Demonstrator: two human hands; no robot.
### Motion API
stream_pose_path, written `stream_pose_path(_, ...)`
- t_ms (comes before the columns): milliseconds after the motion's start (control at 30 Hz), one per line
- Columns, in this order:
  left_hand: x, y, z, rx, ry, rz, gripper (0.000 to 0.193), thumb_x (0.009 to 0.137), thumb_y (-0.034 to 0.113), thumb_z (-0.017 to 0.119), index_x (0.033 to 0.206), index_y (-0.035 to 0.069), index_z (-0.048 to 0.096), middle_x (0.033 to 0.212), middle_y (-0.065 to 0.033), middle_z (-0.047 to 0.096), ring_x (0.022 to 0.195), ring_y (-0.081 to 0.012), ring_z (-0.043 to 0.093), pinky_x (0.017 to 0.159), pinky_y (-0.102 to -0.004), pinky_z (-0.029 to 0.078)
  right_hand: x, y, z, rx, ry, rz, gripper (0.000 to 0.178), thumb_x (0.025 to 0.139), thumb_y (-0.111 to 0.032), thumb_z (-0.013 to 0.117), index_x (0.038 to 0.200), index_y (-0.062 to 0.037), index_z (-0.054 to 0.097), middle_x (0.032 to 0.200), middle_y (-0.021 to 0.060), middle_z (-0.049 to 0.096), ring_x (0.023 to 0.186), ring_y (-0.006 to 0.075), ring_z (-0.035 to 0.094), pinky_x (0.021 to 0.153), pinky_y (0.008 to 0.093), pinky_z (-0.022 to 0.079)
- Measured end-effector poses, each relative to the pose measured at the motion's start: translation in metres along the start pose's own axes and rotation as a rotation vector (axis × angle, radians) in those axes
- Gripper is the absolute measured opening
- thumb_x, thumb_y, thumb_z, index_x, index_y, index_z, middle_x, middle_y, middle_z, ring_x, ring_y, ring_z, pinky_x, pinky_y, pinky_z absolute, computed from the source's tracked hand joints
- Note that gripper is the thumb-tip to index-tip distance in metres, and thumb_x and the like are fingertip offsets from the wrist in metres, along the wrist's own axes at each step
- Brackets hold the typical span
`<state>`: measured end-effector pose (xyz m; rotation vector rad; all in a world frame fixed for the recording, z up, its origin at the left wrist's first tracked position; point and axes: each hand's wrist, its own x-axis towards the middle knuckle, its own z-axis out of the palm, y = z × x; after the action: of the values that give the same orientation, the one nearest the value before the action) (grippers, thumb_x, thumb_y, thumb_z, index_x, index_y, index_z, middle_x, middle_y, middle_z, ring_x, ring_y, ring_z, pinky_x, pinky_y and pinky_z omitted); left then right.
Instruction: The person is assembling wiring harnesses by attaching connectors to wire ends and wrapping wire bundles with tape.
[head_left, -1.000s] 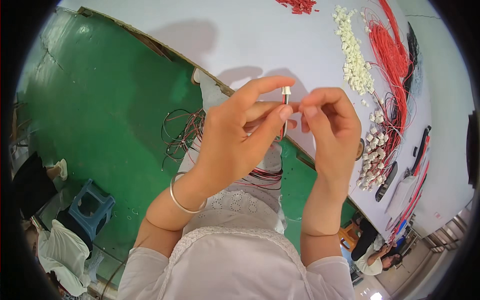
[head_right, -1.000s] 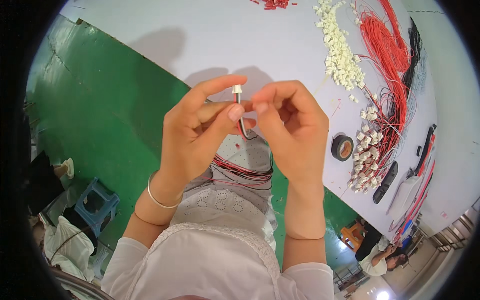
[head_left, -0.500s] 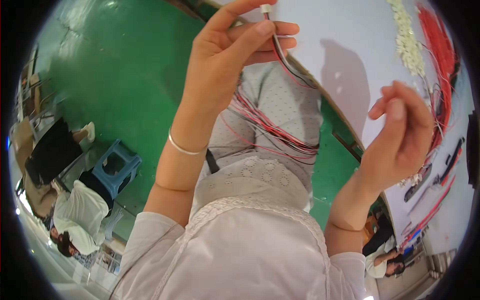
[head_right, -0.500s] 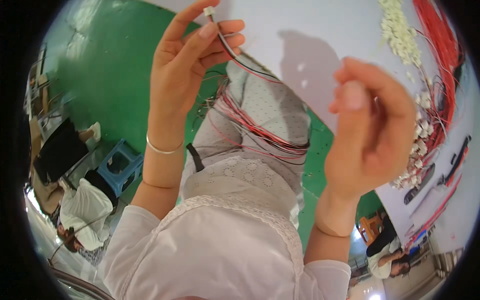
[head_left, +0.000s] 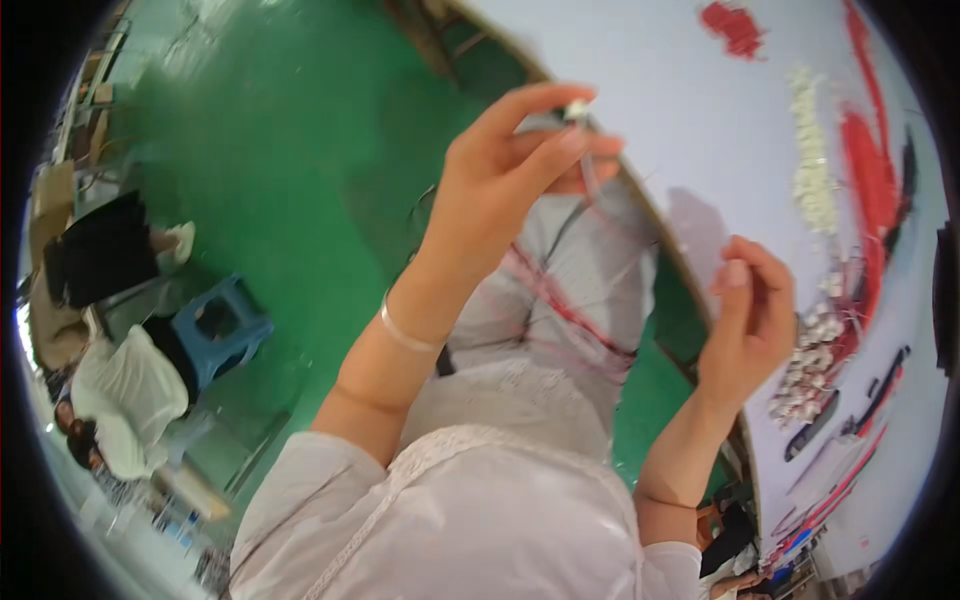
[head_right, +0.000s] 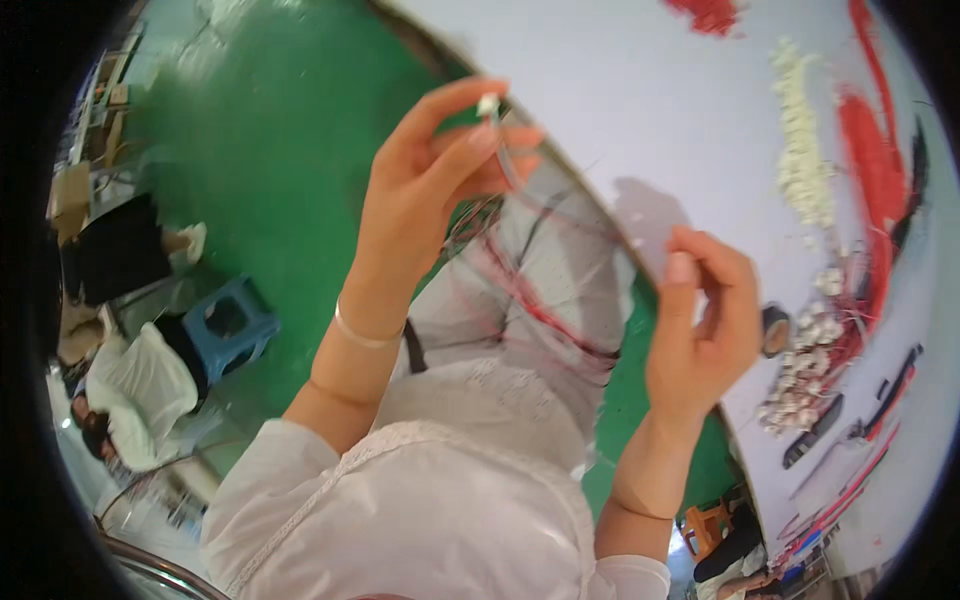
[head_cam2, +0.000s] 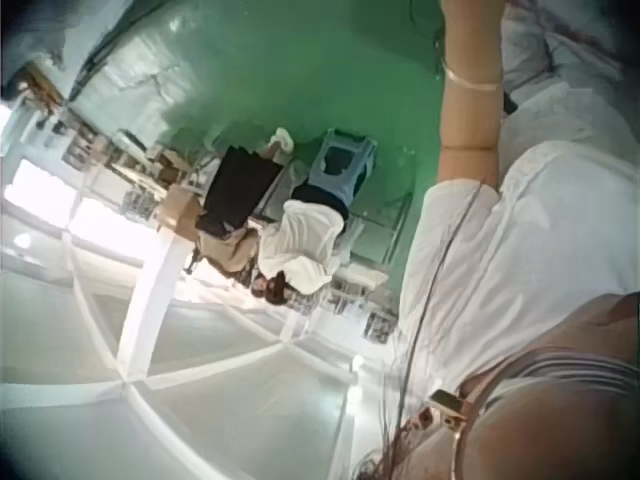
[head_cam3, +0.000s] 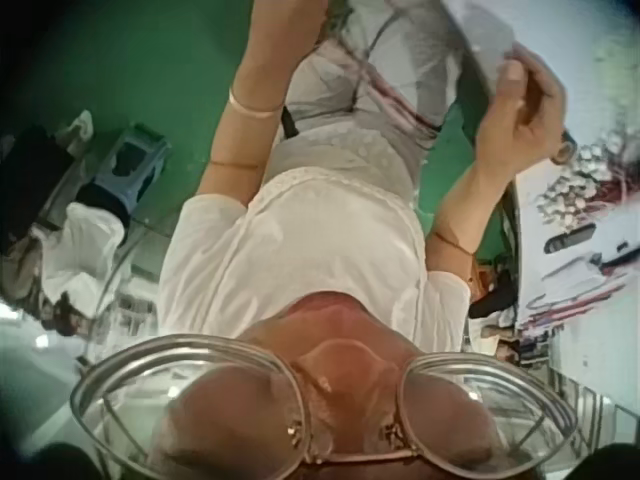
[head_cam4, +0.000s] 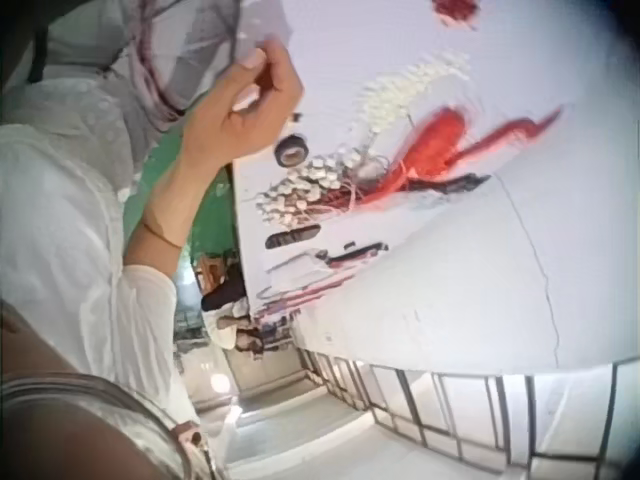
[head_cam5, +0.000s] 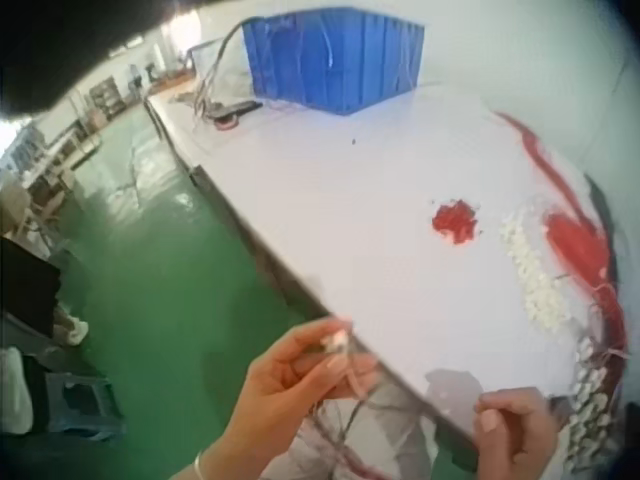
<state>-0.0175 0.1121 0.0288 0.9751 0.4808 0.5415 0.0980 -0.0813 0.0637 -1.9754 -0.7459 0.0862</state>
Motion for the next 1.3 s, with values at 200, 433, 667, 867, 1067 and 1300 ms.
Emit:
stream_pose_path(200,-0.008,0.011,0.006,-0.002,0.038,-0.055,0.036,0.097,0.007,0.059,0.131,-0.003,0.053,0.106,-0.0178,0.071,0.098,-0.0214,0.07,0.083,-0.0309,0.058,0.077,-0.01,-0.015,-0.232,-0.174,-0.227,0.017,0.091,-0.003,0.064,0.107,-0.0022,0.068,0.095,0.0065,0.068,0.08,0.0118,0.062,0.068,0.0244,0.05)
stream_pose_path(433,0.031,0.014,0.033,-0.049,-0.097,-0.056,0.034,0.098,0.002,0.056,0.131,-0.004,0.052,0.104,-0.0174,0.071,0.104,-0.0215,0.068,0.085,-0.0303,0.058,0.192,0.025,0.003,-0.414,-0.308,-0.358,0.016,0.086,-0.003,0.068,0.102,-0.0051,0.071,0.09,0.0062,0.067,0.072,0.015,0.062,0.062,0.0259,0.049)
stream_pose_path(667,0.072,0.009,0.042,0.078,-0.114,-0.008,0.032,0.097,0.001,0.056,0.129,-0.003,0.053,0.099,-0.0174,0.073,0.096,-0.0191,0.071,0.081,-0.0277,0.058,0.216,0.04,0.04,-0.423,-0.324,-0.363,0.013,0.085,-0.004,0.07,0.098,-0.0055,0.071,0.089,0.0044,0.067,0.069,0.0125,0.06,0.059,0.0248,0.047)
stream_pose_path(867,0.078,0.006,0.042,0.148,-0.091,0.021,0.034,0.096,0.001,0.058,0.129,-0.005,0.052,0.1,-0.0184,0.073,0.09,-0.0178,0.072,0.079,-0.0261,0.058,0.22,0.048,0.033,-0.446,-0.282,-0.354,0.013,0.085,-0.003,0.069,0.097,-0.0058,0.072,0.089,0.0033,0.067,0.071,0.0118,0.061,0.058,0.0244,0.047)
stream_pose_path(1067,0.079,0.004,0.043,0.207,-0.11,0.044,0.034,0.096,0.001,0.058,0.129,-0.004,0.051,0.099,-0.019,0.073,0.088,-0.018,0.073,0.077,-0.0248,0.057,0.224,0.054,0.037,-0.465,-0.339,-0.419,0.013,0.085,-0.002,0.069,0.096,-0.0065,0.073,0.091,0.0035,0.067,0.072,0.0115,0.061,0.061,0.0233,0.047)
stream_pose_path(1300,0.078,0.005,0.052,0.158,-0.073,-0.001,0.033,0.096,0.001,0.058,0.128,-0.004,0.052,0.099,-0.0177,0.073,0.086,-0.017,0.073,0.074,-0.0243,0.058,0.217,0.044,0.029,-0.021,-0.333,0.05,0.011,0.092,-0.008,0.066,0.102,-0.0036,0.069,0.091,0.0009,0.066,0.077,0.0074,0.06,0.062,0.0207,0.046)
